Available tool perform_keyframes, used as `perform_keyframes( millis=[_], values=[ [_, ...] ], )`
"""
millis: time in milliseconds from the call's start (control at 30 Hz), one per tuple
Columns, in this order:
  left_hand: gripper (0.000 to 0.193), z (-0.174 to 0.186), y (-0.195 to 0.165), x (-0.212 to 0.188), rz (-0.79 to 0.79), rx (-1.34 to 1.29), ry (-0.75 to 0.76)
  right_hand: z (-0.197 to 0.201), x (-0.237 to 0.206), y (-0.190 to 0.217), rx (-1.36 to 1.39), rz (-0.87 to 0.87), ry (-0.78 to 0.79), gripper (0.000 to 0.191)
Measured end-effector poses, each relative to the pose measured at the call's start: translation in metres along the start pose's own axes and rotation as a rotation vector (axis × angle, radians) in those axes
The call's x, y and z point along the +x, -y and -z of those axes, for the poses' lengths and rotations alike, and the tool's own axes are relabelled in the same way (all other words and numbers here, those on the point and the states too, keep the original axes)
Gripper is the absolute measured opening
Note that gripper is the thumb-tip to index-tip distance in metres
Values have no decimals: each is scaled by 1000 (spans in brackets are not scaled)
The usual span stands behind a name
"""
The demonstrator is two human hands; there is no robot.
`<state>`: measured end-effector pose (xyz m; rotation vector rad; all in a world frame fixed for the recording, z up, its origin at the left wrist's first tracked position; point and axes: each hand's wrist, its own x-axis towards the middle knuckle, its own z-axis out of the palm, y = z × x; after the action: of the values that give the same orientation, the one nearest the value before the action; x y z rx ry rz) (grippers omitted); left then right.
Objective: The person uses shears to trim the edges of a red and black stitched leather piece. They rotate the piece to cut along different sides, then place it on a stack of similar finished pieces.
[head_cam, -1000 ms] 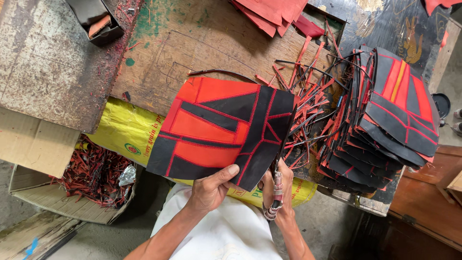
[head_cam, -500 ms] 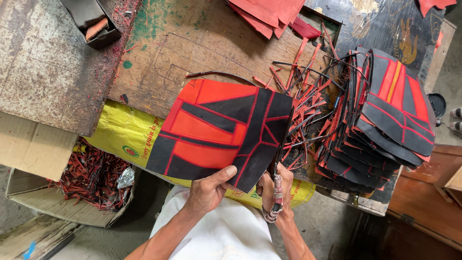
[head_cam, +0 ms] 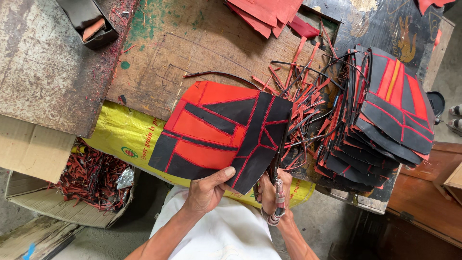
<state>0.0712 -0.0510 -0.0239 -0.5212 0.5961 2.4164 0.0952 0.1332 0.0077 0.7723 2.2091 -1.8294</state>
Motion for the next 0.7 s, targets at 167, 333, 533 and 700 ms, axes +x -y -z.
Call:
perform_keyframes(
  millis=[167, 333, 533, 700],
  values=[
    [26, 5, -1, 1, 9, -7, -23, -1, -2, -7, 32, 5, 22, 26],
    [29, 9, 2, -3, 1, 17, -10, -1, 2, 0, -14, -8, -2, 16],
    [30, 4, 8, -9, 15, 10, 5, 0, 14, 10, -256, 217, -99, 16],
    [30, 3, 8, -8, -6, 12, -6, 0, 15, 11, -227, 179, -103, 16]
  ],
)
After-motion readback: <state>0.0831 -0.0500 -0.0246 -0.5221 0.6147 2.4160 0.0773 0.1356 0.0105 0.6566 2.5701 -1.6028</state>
